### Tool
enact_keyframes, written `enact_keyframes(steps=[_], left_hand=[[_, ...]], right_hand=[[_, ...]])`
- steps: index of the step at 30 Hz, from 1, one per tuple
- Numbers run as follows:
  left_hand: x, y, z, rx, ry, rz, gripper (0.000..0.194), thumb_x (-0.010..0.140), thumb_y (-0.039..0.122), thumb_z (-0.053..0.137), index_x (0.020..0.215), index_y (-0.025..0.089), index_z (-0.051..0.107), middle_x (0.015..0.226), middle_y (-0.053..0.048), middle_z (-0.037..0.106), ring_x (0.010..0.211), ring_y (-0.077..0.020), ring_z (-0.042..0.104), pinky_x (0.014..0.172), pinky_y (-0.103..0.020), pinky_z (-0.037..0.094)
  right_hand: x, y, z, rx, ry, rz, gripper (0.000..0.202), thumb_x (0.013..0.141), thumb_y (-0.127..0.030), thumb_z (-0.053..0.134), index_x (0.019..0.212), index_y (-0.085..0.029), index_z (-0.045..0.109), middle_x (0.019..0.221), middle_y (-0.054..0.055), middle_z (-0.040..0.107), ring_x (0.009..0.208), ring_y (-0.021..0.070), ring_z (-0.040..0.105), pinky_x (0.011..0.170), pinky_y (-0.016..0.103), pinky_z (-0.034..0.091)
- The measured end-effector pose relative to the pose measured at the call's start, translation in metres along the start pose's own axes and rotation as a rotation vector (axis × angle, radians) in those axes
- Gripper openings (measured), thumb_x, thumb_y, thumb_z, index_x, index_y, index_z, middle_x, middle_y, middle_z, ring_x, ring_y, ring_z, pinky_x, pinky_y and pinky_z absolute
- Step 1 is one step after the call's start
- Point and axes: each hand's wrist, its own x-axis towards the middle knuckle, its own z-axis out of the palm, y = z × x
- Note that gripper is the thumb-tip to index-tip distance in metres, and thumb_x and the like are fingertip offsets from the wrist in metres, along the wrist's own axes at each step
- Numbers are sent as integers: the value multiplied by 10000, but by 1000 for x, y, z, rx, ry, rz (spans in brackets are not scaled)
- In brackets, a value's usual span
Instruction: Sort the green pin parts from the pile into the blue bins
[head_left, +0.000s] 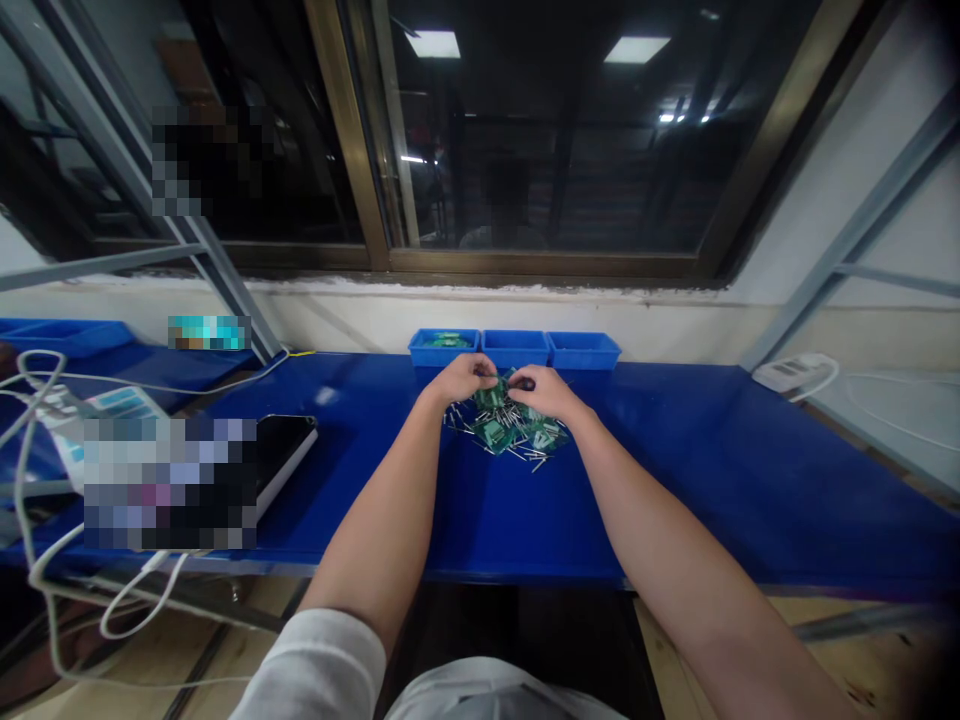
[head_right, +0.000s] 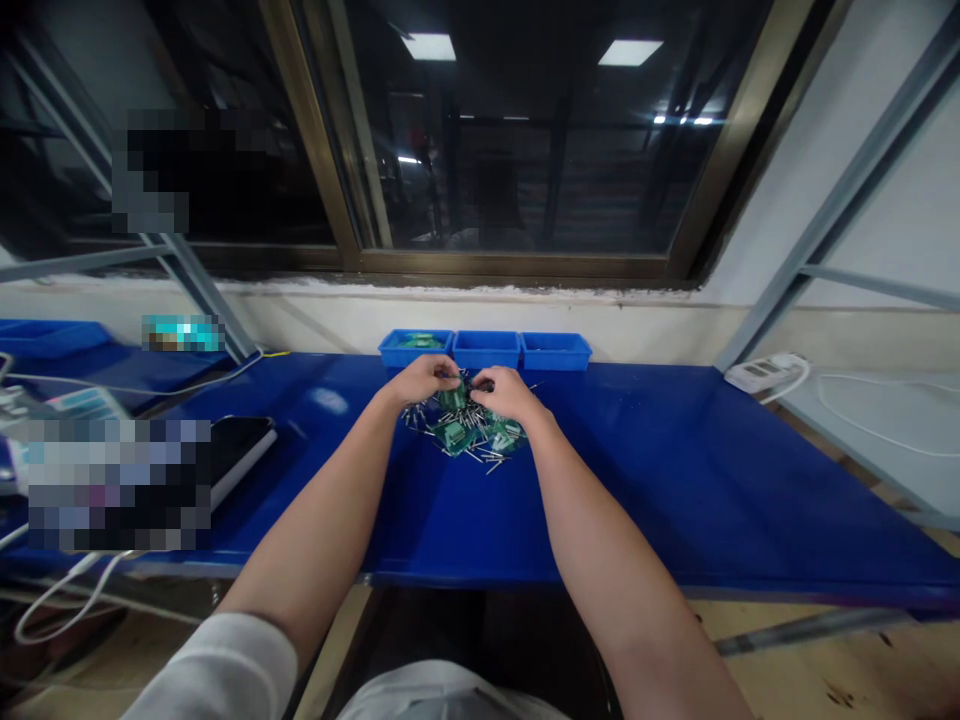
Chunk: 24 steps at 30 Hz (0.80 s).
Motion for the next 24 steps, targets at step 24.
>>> enact_keyframes(steps=[24], left_hand=[[6,4,37,-190,393,163,62,634,122,631,648,163,675,1084,-63,615,1028,-178,554,964,-338,383]], right_hand=[[8,19,2,211,430,-44,318,667,-196,604,974,-163,680,1127,90,619,980,188,576,816,291,461]])
